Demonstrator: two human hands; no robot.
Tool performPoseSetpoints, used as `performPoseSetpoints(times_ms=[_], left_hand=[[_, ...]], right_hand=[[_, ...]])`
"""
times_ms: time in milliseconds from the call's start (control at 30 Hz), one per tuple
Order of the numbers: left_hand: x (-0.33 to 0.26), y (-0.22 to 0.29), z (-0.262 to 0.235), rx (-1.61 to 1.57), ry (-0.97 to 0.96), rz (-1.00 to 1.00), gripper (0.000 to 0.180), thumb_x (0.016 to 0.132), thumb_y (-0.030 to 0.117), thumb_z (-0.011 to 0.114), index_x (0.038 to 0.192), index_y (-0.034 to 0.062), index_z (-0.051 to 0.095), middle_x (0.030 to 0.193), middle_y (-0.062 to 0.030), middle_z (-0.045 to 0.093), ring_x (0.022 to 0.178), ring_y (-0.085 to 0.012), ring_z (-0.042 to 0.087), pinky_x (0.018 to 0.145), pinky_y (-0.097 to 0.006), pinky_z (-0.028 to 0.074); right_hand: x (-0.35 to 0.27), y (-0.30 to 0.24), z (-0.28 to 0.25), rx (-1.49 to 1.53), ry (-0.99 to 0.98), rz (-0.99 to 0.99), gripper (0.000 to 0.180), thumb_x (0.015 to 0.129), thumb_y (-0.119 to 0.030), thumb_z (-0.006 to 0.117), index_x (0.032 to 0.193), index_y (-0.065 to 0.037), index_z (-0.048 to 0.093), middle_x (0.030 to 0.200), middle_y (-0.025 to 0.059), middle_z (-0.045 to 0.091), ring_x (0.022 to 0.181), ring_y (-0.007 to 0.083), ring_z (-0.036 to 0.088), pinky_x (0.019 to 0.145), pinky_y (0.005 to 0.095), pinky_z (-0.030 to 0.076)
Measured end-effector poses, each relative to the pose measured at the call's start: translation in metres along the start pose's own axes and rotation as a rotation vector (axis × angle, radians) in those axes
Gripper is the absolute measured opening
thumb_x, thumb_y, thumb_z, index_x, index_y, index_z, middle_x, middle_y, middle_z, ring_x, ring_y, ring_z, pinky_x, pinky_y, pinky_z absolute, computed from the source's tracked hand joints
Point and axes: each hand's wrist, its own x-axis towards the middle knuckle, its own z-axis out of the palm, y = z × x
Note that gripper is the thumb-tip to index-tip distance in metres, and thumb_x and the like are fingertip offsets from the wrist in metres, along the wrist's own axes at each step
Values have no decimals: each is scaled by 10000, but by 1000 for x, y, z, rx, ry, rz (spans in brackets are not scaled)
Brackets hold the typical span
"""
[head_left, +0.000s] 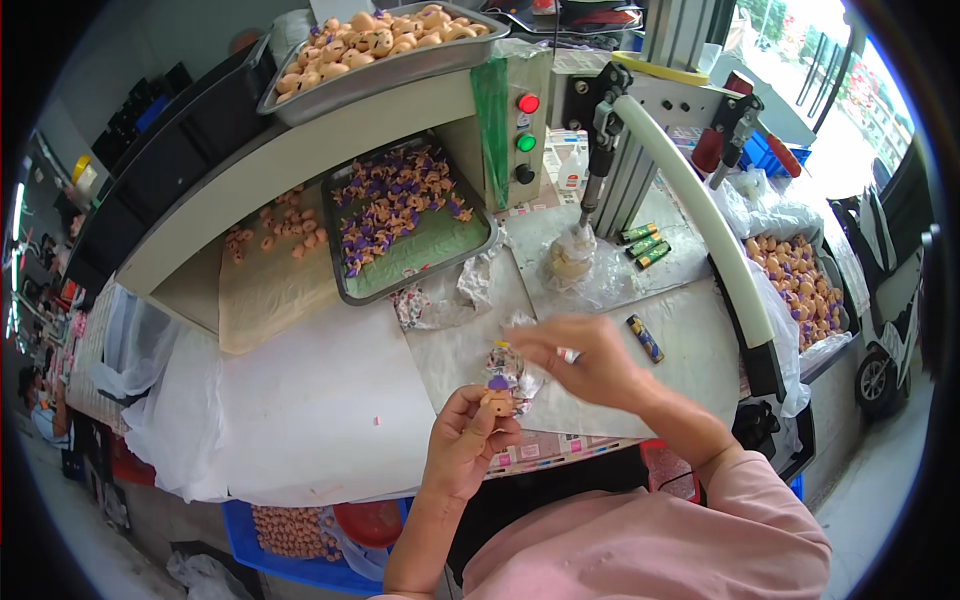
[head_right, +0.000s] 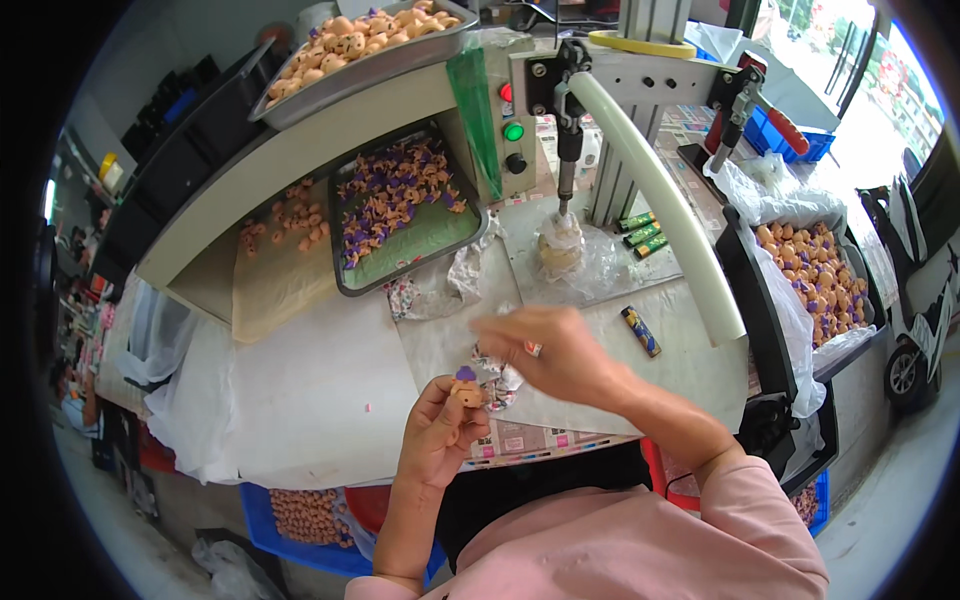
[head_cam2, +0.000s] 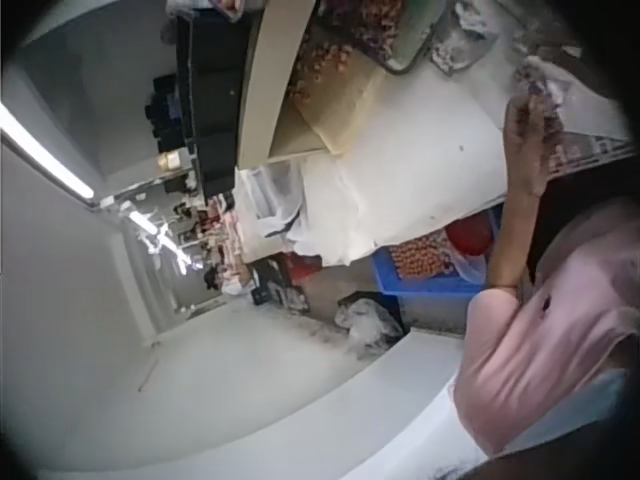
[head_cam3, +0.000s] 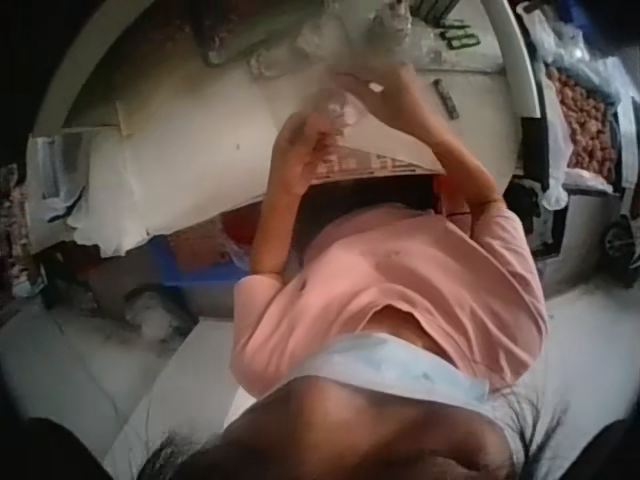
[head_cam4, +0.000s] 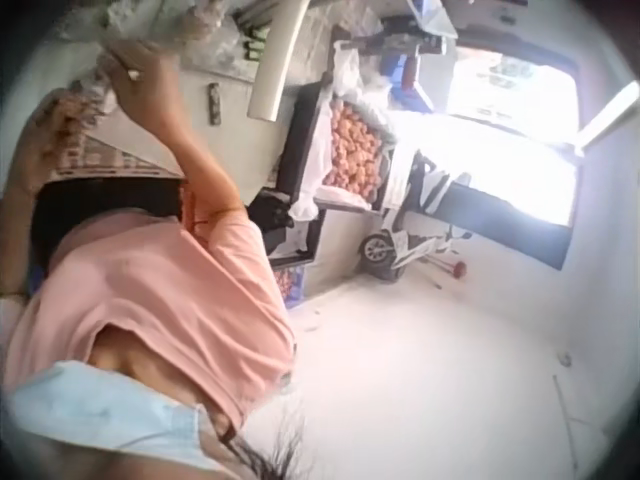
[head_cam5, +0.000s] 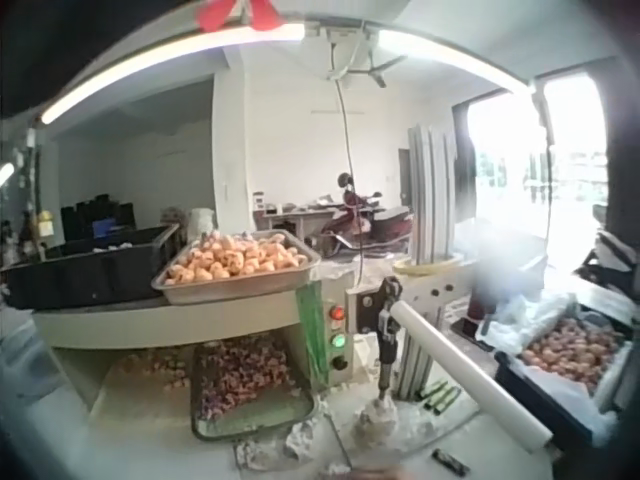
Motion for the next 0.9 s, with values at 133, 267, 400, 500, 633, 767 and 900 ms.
performPoseSetpoints(times_ms=[133,267,400,500,633,767,900], left_hand=[[-4,4,-3,-50,24,16,272,931,142,585,1178,46,525,1094,-150,617,859,-165,661,730,-294,593],[2,0,9,-64,-22,-5,329,931,144,582,1242,60,515,1118,-157,606,897,-164,650,743,-275,592],[2,-2,19,-51,-80,-3,304,920,135,599,1207,55,541,1127,-152,606,889,-163,649,742,-269,590],[1,1,20,-114,-62,-1,277,912,85,602,1180,39,550,1141,-157,613,924,-179,660,775,-277,585],[-9,11,-1,-92,72,47,268,895,52,617,1157,39,564,1116,-134,621,923,-189,662,784,-271,586],[0,19,-2,27,123,69,265,900,73,615,1160,70,569,1054,-84,629,906,-152,663,782,-255,591],[37,16,32,133,-42,-46,231,920,122,604,1145,72,596,1048,-59,641,808,-101,639,601,-193,529]], right_hand=[[52,-26,-77,-499,650,-509,203,867,-16,594,1056,-7,670,987,115,692,861,193,658,737,279,504],[110,-50,-140,-665,739,-668,214,925,-81,560,1112,-46,660,1006,79,697,882,108,642,762,224,480],[154,-61,-155,-197,560,-365,325,941,-264,578,1095,16,636,1052,95,680,986,165,618,846,296,478],[137,-31,-147,-403,866,-529,211,922,-147,592,1113,-98,667,975,26,702,837,88,631,735,217,474],[52,-6,-120,-639,721,-210,154,844,-121,643,965,-46,702,909,88,703,828,180,663,745,284,494],[7,52,-86,-660,191,445,307,796,-214,694,1051,-44,685,1107,155,657,1041,317,603,925,384,453],[-2,126,-60,-593,370,-32,301,756,-119,729,1036,-44,647,1075,117,642,1075,313,558,921,399,449]])
